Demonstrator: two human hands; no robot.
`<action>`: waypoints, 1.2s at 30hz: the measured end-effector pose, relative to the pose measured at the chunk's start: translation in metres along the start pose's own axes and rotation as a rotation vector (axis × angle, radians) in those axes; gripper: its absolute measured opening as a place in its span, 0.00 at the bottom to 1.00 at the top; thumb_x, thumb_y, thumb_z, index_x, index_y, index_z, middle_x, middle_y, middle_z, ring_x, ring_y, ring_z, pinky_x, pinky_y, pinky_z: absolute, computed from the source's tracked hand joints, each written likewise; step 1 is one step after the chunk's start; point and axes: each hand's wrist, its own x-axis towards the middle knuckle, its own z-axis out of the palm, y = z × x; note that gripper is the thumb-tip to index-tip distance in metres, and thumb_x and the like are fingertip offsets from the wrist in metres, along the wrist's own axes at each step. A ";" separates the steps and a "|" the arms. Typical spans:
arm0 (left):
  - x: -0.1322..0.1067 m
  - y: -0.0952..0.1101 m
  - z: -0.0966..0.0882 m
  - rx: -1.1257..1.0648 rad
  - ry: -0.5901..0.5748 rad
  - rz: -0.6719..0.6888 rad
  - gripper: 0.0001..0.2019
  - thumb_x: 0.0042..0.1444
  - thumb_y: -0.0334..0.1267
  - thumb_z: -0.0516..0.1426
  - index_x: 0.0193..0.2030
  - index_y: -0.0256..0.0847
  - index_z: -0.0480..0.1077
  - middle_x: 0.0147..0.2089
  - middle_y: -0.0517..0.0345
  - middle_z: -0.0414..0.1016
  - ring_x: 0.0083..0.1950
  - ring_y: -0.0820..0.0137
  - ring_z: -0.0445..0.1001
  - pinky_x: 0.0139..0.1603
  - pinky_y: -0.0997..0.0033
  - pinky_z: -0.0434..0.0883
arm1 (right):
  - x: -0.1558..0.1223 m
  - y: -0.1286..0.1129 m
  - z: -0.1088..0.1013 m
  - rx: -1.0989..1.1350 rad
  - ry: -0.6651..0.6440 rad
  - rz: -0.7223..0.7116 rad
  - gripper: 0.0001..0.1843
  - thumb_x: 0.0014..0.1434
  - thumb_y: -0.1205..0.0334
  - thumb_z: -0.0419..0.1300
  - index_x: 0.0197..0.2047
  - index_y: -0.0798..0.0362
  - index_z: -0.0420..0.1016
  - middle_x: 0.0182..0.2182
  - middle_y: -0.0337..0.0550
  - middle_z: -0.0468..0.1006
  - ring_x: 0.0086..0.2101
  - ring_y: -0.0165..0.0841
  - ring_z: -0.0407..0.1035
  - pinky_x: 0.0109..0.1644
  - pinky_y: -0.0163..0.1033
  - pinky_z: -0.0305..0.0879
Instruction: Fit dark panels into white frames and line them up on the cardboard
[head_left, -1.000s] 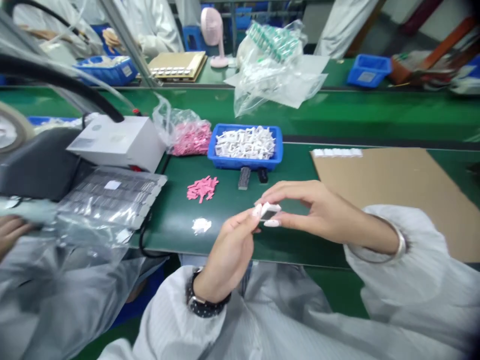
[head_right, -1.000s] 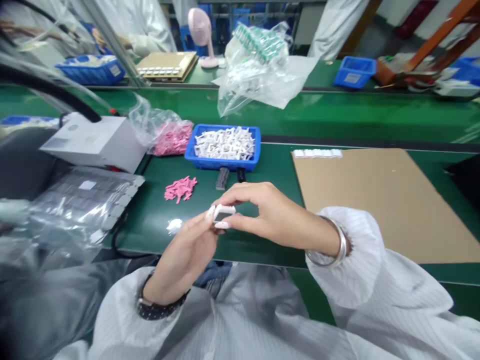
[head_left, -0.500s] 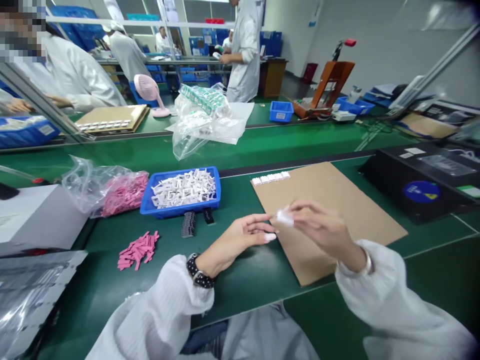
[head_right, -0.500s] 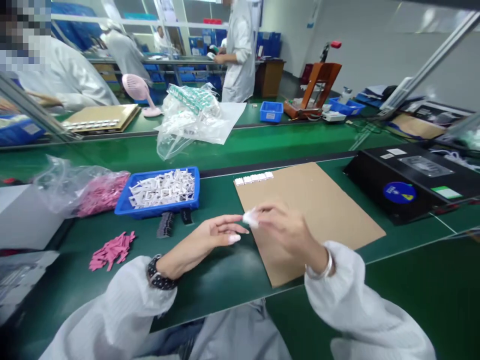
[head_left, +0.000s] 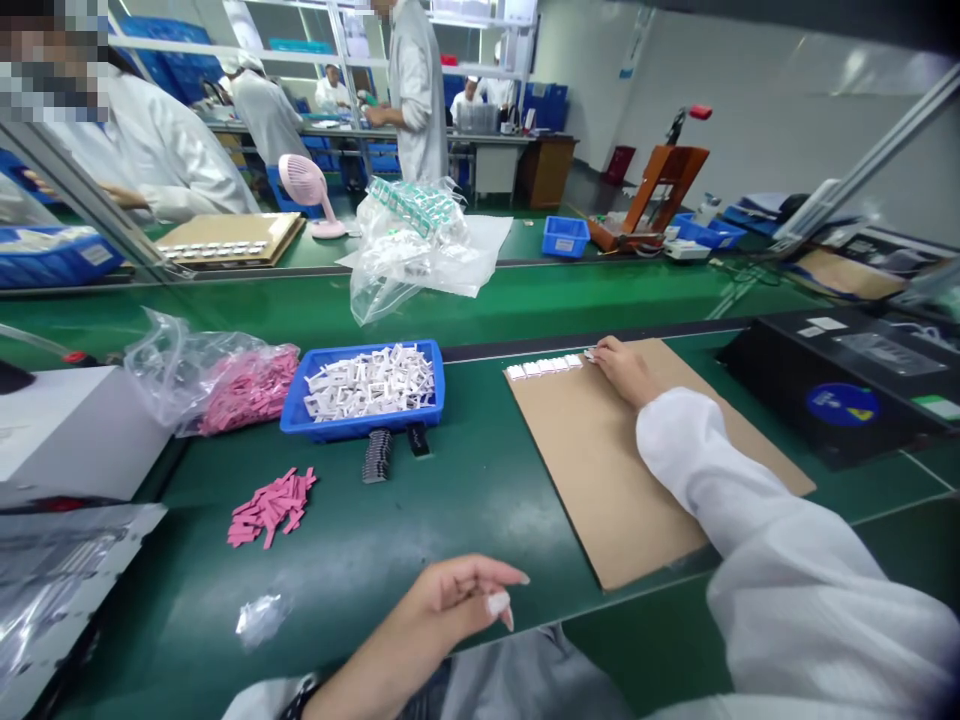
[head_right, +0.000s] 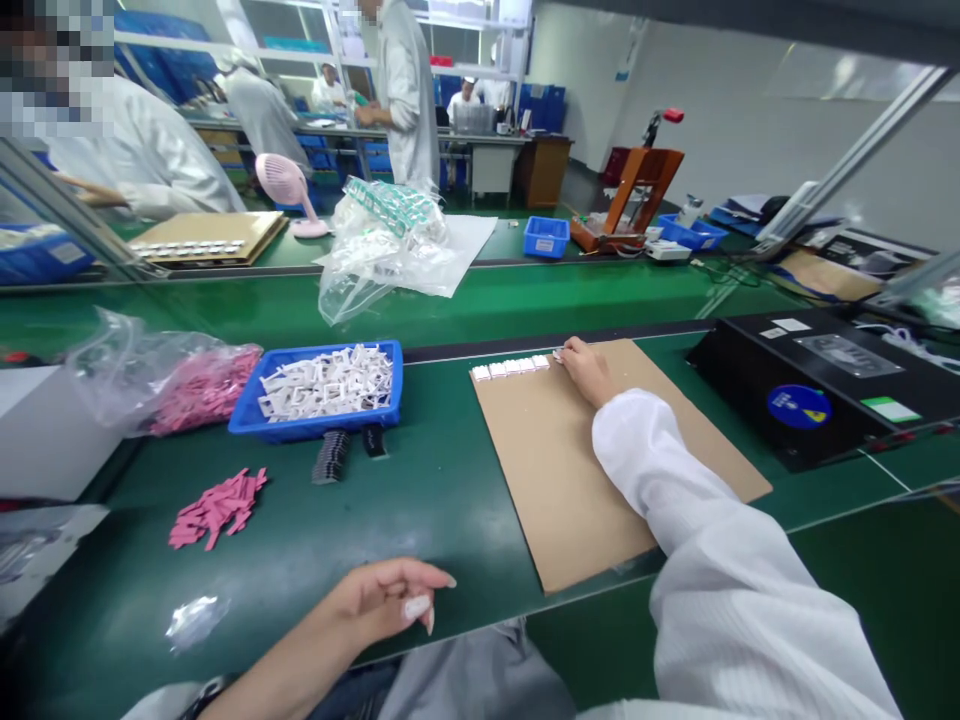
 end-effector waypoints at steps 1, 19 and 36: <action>-0.002 -0.004 0.000 0.073 0.033 0.020 0.17 0.56 0.48 0.58 0.46 0.41 0.75 0.35 0.55 0.77 0.39 0.71 0.73 0.47 0.70 0.66 | 0.000 0.001 0.001 -0.006 -0.015 -0.007 0.11 0.65 0.57 0.55 0.43 0.57 0.71 0.41 0.44 0.73 0.37 0.30 0.69 0.42 0.40 0.69; 0.092 -0.052 0.076 1.541 0.117 0.850 0.33 0.61 0.49 0.52 0.67 0.32 0.51 0.72 0.37 0.49 0.71 0.51 0.51 0.65 0.49 0.56 | -0.023 -0.009 0.004 0.000 0.112 -0.179 0.11 0.62 0.68 0.54 0.47 0.56 0.74 0.47 0.49 0.75 0.46 0.38 0.70 0.50 0.48 0.68; 0.039 -0.058 0.041 1.457 0.251 0.783 0.28 0.57 0.43 0.56 0.63 0.38 0.58 0.66 0.47 0.62 0.69 0.55 0.55 0.67 0.51 0.51 | -0.013 -0.309 -0.016 0.323 0.009 -0.629 0.06 0.63 0.66 0.54 0.40 0.51 0.71 0.38 0.45 0.75 0.39 0.35 0.70 0.43 0.39 0.69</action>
